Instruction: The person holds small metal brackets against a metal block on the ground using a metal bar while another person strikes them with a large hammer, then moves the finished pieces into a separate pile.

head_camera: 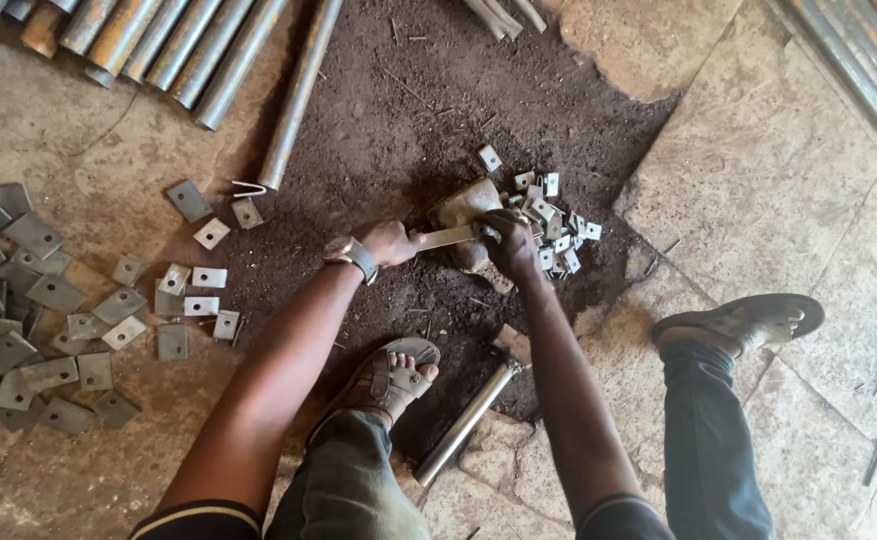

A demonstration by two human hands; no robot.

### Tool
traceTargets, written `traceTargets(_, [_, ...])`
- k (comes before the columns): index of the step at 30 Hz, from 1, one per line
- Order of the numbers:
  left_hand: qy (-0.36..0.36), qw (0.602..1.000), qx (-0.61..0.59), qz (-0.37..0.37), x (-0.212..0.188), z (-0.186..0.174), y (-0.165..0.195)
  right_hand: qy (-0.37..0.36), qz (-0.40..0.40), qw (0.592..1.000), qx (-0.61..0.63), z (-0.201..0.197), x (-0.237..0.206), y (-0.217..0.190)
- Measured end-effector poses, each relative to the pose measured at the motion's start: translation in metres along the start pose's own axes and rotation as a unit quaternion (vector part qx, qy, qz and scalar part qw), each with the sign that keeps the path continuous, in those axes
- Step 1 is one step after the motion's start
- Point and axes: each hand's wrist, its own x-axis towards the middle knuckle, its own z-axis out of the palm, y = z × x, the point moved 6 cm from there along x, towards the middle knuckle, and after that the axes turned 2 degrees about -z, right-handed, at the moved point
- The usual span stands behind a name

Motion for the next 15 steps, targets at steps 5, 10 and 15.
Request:
traceTargets(5, [0.059, 0.997, -0.056, 0.009, 0.019, 0.016, 0.001, 0.168, 0.448, 0.875, -0.075, -0.012, -0.128, 0.013])
traceTargets(10, [0.116, 0.992, -0.04, -0.028, 0.031, 0.038, -0.008, 0.006, 0.637, 0.755, -0.155, 0.061, -0.305, -0.019])
traceTargets(15, [0.175, 0.984, -0.033, -0.014, 0.018, 0.04, 0.002, 0.027, 0.684, 0.701, 0.199, 0.106, -0.34, -0.018])
